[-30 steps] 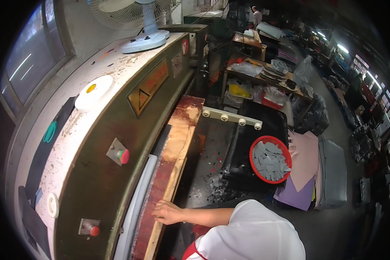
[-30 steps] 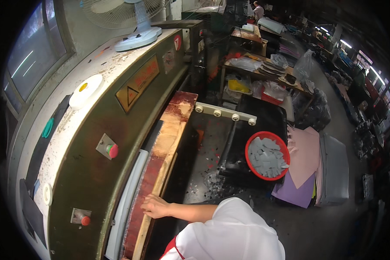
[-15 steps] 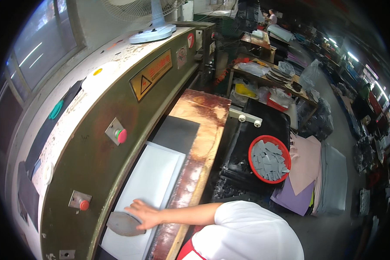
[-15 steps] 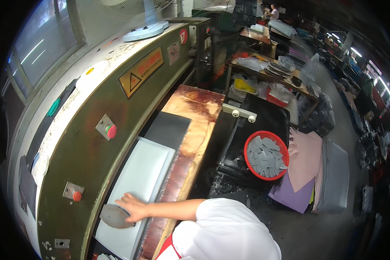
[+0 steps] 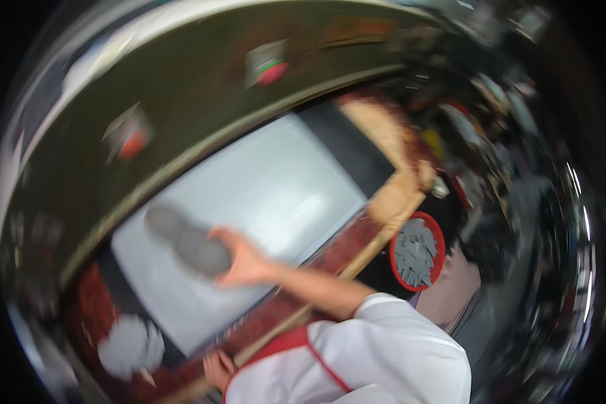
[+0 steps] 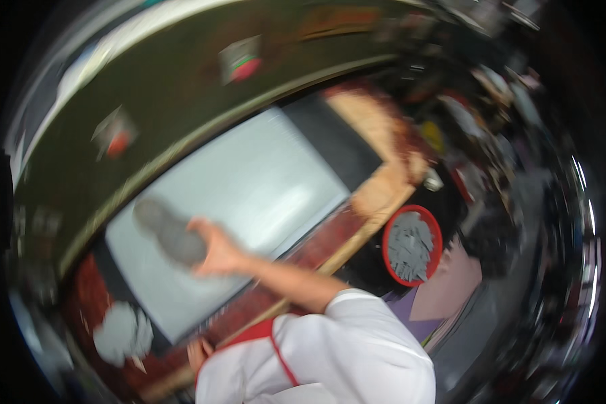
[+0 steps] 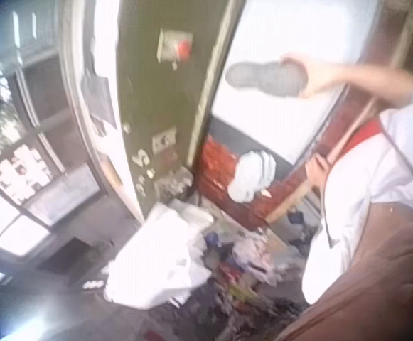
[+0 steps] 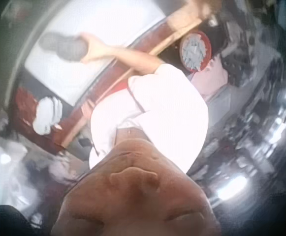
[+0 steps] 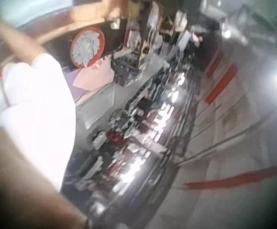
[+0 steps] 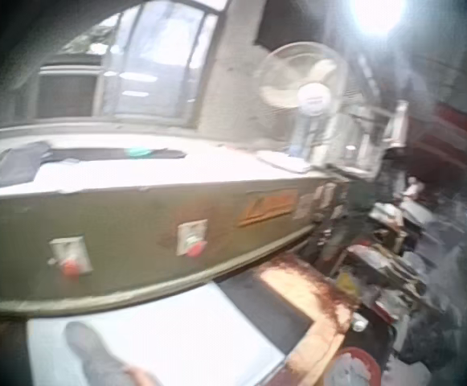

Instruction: The person places a sheet of gray material on a hydraulic cutting press, aligns a shoe-shaped template, and presses the machine to cut multiple insoles. They remove the cut pieces, stack them, and repeat the process with new sheets.

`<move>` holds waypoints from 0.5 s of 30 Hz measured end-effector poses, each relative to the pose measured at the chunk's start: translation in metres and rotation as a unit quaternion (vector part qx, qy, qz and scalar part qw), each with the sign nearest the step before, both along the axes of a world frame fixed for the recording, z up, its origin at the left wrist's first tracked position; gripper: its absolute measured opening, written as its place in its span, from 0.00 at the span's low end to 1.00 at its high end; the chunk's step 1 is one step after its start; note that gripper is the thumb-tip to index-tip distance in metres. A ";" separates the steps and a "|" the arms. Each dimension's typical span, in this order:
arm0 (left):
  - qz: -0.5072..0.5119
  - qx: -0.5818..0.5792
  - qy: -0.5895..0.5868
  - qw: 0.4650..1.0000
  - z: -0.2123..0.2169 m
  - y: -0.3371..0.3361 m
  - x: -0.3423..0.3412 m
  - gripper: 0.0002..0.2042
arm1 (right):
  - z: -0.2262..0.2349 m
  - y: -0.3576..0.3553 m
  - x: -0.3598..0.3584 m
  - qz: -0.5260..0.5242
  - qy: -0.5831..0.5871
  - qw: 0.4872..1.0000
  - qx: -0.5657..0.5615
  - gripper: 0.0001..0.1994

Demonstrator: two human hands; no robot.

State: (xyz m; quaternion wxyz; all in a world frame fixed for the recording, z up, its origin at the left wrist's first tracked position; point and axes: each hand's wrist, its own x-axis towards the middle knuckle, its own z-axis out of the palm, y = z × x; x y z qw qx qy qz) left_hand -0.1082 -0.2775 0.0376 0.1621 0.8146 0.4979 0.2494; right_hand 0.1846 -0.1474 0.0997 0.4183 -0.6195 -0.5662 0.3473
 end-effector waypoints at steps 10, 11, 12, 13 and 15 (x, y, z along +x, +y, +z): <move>0.092 -0.055 0.027 0.994 0.041 -0.001 0.023 0.02 | 0.007 -0.017 0.055 -0.042 -0.188 0.979 0.059 0.44; 0.105 -0.065 0.035 0.992 0.043 0.000 0.026 0.02 | 0.004 -0.016 0.057 -0.032 -0.190 0.977 0.086 0.46; 0.105 -0.064 0.035 0.992 0.045 -0.001 0.028 0.02 | 0.000 -0.016 0.060 -0.032 -0.184 0.978 0.093 0.47; 0.113 -0.089 0.047 0.989 0.046 -0.001 0.030 0.02 | -0.004 -0.014 0.063 -0.043 -0.172 0.979 0.102 0.49; 0.118 -0.058 0.055 0.990 0.041 -0.001 0.032 0.02 | -0.009 -0.010 0.071 -0.018 -0.180 0.978 0.102 0.50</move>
